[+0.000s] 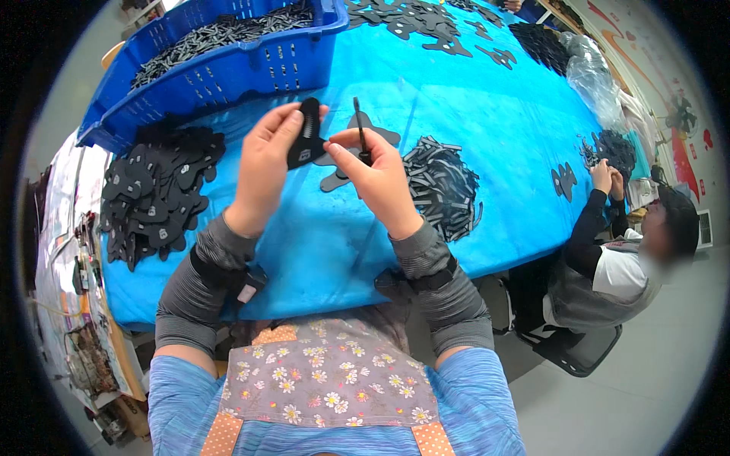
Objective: Assembling small black plastic components by hand and with a small tool.
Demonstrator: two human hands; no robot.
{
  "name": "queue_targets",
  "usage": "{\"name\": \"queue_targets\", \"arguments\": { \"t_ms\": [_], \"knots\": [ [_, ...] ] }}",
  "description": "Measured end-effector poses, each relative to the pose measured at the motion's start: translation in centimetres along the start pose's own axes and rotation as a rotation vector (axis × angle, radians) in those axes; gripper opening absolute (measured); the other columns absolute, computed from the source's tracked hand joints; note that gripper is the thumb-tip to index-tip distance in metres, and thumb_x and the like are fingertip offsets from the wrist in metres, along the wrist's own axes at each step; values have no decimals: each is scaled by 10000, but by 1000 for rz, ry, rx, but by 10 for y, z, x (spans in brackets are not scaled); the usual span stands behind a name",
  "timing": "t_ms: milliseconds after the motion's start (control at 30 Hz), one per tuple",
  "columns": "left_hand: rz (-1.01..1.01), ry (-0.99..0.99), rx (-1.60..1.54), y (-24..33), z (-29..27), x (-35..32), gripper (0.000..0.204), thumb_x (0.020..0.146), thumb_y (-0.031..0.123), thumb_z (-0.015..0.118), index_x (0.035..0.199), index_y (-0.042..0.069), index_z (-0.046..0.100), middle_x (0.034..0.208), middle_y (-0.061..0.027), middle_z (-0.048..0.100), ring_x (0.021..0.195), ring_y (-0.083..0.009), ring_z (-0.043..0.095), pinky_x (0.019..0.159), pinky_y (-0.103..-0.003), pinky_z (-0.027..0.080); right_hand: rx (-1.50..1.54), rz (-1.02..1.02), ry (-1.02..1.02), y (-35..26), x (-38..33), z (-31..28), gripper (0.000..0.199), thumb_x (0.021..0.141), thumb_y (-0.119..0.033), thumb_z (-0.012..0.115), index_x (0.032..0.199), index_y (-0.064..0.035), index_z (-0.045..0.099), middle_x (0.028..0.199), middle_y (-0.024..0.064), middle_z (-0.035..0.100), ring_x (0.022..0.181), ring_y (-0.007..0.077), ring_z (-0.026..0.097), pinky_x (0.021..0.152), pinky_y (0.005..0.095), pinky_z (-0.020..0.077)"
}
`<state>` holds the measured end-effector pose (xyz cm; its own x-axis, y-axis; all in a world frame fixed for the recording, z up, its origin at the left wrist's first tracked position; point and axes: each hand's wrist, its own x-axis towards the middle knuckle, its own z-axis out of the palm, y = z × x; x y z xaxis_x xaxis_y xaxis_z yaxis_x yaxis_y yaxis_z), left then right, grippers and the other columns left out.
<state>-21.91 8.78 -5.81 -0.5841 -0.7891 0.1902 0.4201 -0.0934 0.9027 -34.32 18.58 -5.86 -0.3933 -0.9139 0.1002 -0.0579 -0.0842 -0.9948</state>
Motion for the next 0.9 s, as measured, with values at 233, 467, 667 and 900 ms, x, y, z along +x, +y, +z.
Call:
{"name": "queue_targets", "arguments": {
  "t_ms": [233, 467, 667, 900],
  "knots": [
    [-131, -100, -193, 17, 14, -22, 260, 932, 172, 465, 1089, -14, 556, 1050, -81, 614, 946, -118, 571, 861, -255, 430, 81, -144, 40, -9, -1, 6, 144, 839, -75, 622, 943, 11, 571, 807, 21, 606, 634, 47, 562, 513, 174, 447],
    [-52, 35, -91, 15, 8, -7, 265, 929, 233, 462, 985, 1, 580, 922, -46, 620, 845, -106, 589, 757, -234, 462, 209, -116, -35, 3, -10, 2, 115, 844, -88, 613, 919, -7, 577, 764, -7, 581, 678, 30, 510, 602, 164, 403],
    [-372, -360, -96, 17, -10, -4, 260, 922, 286, 461, 834, 70, 574, 692, 30, 507, 676, -61, 492, 615, -212, 396, 296, -91, -206, 5, -12, -3, 116, 846, -117, 581, 865, -5, 558, 787, -5, 570, 712, 42, 500, 660, 201, 401],
    [-384, -510, -31, 15, -8, -7, 242, 912, 259, 465, 827, 74, 596, 703, 65, 503, 589, -23, 395, 531, -171, 309, 388, -13, -305, 5, -14, -1, 140, 850, -113, 543, 887, 20, 566, 826, 36, 604, 767, 89, 562, 712, 241, 454]
  ]
}}
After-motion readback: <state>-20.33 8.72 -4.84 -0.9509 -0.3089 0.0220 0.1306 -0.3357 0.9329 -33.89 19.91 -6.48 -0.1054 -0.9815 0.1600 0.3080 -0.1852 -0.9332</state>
